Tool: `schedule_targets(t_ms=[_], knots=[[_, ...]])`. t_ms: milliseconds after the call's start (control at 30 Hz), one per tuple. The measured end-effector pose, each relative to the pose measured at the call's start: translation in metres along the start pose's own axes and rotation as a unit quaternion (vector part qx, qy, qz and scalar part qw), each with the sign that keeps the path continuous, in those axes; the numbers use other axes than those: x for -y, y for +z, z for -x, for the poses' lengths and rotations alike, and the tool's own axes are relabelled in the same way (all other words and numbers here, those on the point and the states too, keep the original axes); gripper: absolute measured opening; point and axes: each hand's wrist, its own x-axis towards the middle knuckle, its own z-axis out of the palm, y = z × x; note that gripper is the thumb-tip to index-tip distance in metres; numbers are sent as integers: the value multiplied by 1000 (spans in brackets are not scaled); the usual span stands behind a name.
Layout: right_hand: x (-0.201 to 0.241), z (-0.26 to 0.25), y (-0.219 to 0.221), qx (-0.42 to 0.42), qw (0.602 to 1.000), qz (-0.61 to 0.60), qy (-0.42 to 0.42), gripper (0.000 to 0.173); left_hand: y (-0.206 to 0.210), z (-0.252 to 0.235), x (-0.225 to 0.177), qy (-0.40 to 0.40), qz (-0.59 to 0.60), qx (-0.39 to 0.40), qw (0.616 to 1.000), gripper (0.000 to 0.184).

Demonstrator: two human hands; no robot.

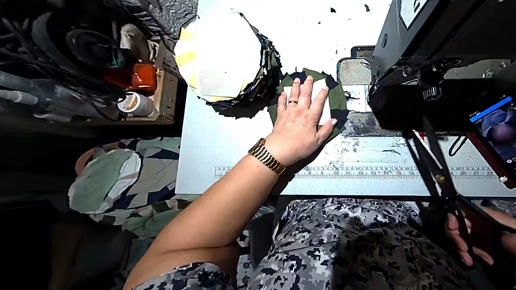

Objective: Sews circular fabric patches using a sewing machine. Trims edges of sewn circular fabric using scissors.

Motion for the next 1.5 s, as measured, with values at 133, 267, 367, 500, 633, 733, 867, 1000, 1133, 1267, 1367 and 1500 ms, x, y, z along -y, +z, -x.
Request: schedule_targets(t_ms=[133, 267, 367, 500, 633, 733, 867, 1000, 1133, 1267, 1367, 1500], knots=[[8, -25, 9, 10, 996, 88, -7, 66, 0, 16, -8, -8, 8, 9, 1000, 77], [16, -56, 8, 0, 994, 103, -24, 63, -1, 34, -16, -2, 21, -12, 1000, 73], [26, -75, 7, 2, 997, 80, -7, 64, 4, 38, -19, -4, 21, -25, 999, 72], [33, -89, 3, 19, 998, 60, 22, 65, 8, 38, -23, -14, 22, -37, 999, 73], [33, -98, 5, 20, 999, 37, 9, 60, 11, 38, -25, -19, 25, -50, 998, 73], [36, -102, 11, -23, 999, 28, 14, 59, 12, 37, -25, -19, 29, -53, 998, 72], [34, -101, 15, -54, 998, 30, 13, 53, 13, 37, -25, -17, 27, -55, 998, 72], [33, -97, 15, -20, 997, 76, 24, 57, 16, 39, -20, 1, 37, -72, 997, 71], [35, -81, 12, 57, 995, 49, 66, 76, 16, 42, -21, 13, 37, -67, 997, 72], [32, -61, 10, 72, 993, 70, 59, 74, 16, 56, -27, 19, 31, -63, 997, 76], [27, -48, 10, 67, 991, 111, 40, 72, 19, 73, -38, 33, 43, -63, 997, 76], [19, -35, 9, 47, 992, 108, 49, 70, 21, 90, -50, 55, 81, -52, 994, 76]])
